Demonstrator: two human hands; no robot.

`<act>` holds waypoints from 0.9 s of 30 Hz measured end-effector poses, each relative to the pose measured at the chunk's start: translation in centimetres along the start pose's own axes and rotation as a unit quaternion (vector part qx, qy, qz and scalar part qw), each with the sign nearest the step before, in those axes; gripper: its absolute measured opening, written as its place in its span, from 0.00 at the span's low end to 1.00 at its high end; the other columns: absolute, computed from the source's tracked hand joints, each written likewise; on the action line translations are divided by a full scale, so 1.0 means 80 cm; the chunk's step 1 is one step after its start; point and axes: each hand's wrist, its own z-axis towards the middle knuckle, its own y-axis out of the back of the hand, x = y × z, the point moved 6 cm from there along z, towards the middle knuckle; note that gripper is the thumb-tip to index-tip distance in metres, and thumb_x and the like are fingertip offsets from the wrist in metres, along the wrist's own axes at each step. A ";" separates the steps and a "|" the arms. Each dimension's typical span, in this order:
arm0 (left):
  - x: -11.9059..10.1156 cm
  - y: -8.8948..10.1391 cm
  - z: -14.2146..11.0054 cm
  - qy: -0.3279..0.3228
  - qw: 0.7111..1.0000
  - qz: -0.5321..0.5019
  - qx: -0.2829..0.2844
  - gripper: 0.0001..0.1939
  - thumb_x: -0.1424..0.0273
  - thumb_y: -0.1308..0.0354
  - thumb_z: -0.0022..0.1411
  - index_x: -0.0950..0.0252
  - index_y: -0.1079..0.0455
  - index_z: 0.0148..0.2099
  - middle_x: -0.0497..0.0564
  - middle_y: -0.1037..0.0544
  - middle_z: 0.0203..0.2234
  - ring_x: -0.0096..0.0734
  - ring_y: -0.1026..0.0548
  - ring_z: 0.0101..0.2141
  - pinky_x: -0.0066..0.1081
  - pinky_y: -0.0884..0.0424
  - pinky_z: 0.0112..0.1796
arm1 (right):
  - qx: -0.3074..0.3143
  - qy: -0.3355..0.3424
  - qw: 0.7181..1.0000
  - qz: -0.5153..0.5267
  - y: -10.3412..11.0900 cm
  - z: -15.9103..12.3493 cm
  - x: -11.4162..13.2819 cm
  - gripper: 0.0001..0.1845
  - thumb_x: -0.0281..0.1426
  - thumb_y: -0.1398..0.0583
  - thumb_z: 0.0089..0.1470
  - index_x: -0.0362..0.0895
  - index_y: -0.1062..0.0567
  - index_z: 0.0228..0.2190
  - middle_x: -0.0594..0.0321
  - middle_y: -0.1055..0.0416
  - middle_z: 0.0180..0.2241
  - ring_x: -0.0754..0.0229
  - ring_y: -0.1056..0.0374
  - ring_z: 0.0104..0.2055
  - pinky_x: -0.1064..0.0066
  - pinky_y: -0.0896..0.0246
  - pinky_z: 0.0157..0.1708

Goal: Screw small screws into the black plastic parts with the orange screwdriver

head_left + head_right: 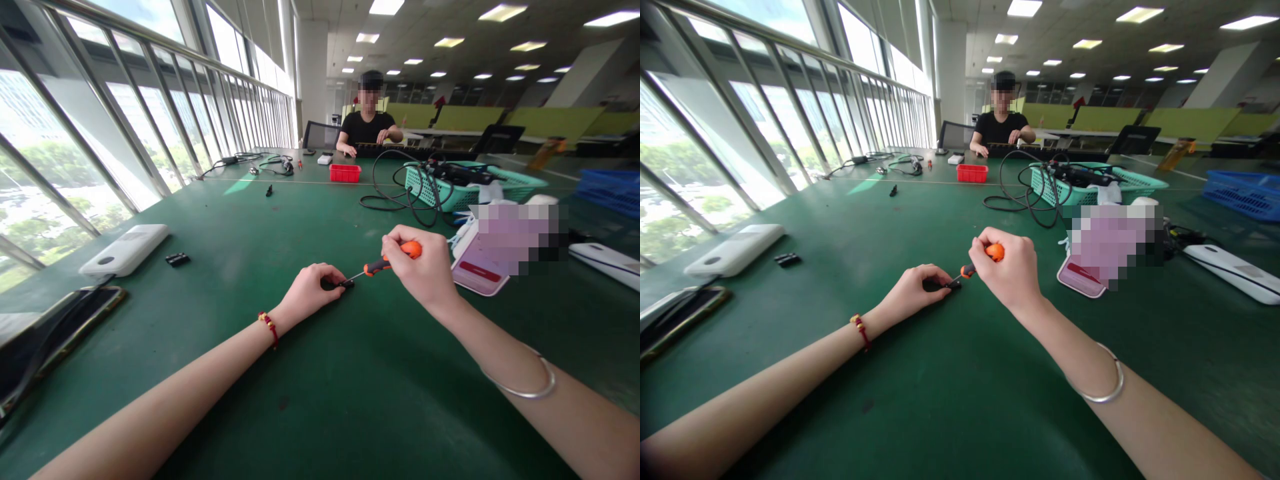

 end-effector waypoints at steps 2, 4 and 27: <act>0.000 0.000 0.000 0.002 1.000 0.000 0.000 0.09 0.71 0.41 0.53 0.64 0.23 0.37 0.50 0.21 0.32 0.31 0.25 0.34 0.28 0.29 0.36 | -0.001 0.000 1.000 -0.006 0.000 0.000 0.000 0.13 0.33 0.45 0.50 0.45 0.35 0.16 0.67 0.39 0.16 0.65 0.44 0.21 0.71 0.49 0.25; 0.000 0.000 0.000 0.001 1.000 0.000 0.000 0.09 0.71 0.41 0.53 0.64 0.24 0.37 0.50 0.21 0.32 0.31 0.25 0.34 0.28 0.29 0.37 | 0.000 0.001 1.000 -0.016 0.000 -0.001 0.000 0.13 0.33 0.45 0.50 0.45 0.36 0.16 0.67 0.40 0.16 0.65 0.45 0.20 0.71 0.50 0.25; 0.006 -0.003 0.001 -0.021 1.000 -0.009 -0.014 0.06 0.71 0.41 0.52 0.65 0.26 0.34 0.49 0.22 0.31 0.30 0.26 0.32 0.29 0.30 0.37 | 0.134 0.035 0.981 -0.136 -0.042 0.044 0.049 0.17 0.44 0.44 0.51 0.46 0.36 0.20 0.67 0.39 0.17 0.64 0.45 0.21 0.71 0.57 0.24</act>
